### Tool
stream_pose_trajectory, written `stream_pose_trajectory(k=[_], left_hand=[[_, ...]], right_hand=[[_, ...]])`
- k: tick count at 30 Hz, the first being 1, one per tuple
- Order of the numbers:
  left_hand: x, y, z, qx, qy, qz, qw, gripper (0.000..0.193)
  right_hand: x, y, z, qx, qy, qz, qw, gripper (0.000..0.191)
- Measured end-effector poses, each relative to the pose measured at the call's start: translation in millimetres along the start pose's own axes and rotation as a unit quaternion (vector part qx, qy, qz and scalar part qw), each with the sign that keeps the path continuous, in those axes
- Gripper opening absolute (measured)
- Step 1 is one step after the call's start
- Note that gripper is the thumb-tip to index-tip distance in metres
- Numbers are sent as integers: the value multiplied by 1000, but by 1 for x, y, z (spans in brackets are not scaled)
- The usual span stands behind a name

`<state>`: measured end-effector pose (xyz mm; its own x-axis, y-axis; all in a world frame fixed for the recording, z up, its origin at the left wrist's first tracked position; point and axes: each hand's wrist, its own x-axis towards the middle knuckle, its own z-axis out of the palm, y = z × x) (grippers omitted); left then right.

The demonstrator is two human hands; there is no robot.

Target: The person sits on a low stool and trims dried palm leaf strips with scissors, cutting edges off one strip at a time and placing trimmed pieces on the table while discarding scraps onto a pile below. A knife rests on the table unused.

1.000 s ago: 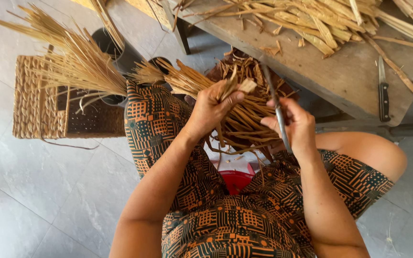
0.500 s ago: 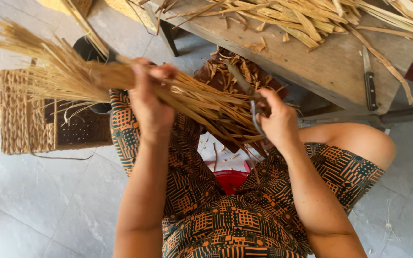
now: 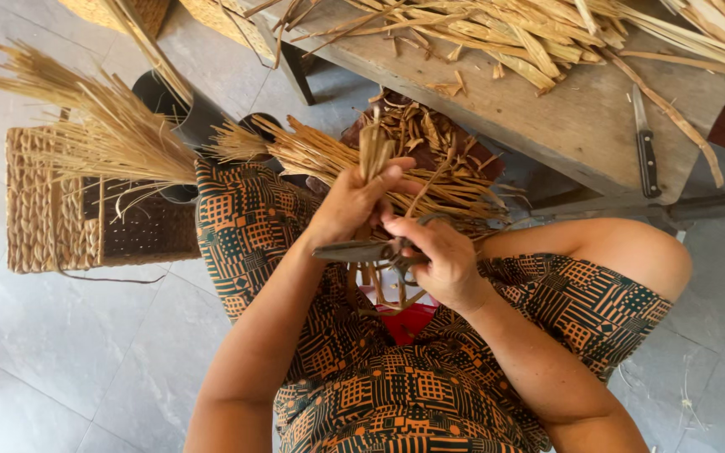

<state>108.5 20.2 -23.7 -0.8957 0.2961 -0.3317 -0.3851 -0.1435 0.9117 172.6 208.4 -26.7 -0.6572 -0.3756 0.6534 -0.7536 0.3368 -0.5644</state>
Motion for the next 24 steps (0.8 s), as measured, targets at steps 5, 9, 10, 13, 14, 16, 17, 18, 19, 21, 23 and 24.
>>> stream_pose_trajectory(k=[5,9,10,13,14,16,17,18,19,21,23,24], left_hand=[[-1,-9,3,-56,-56,12,997,41],[0,-13,2,-76,-66,30,994,36],[0,-13,2,-82,-57,39,994,33],[2,-8,-5,14,37,63,997,26],[2,-6,-7,16,60,64,996,24],[1,-5,-11,19,105,65,992,22],[1,-5,-13,28,113,70,991,23],[1,-5,-15,37,121,74,989,23],[2,-7,-16,46,127,76,988,24],[4,-11,-17,51,112,135,983,23],[6,-16,-19,79,102,157,979,23],[6,-17,-18,103,99,149,979,23]], right_hand=[[0,-7,4,-2,-33,14,999,60],[-2,-3,3,35,-40,30,998,59],[-4,-1,0,61,-38,37,997,60],[-3,14,5,105,26,74,991,51],[-3,20,5,113,56,89,988,46],[-6,32,-5,129,76,194,970,49],[-7,38,-9,137,84,246,956,52],[-9,42,-13,193,70,294,934,53],[-11,46,-17,247,56,341,905,54],[-15,51,-20,304,17,406,862,54],[-16,54,-18,314,-33,439,841,53],[-17,54,-17,294,-43,437,849,53]])
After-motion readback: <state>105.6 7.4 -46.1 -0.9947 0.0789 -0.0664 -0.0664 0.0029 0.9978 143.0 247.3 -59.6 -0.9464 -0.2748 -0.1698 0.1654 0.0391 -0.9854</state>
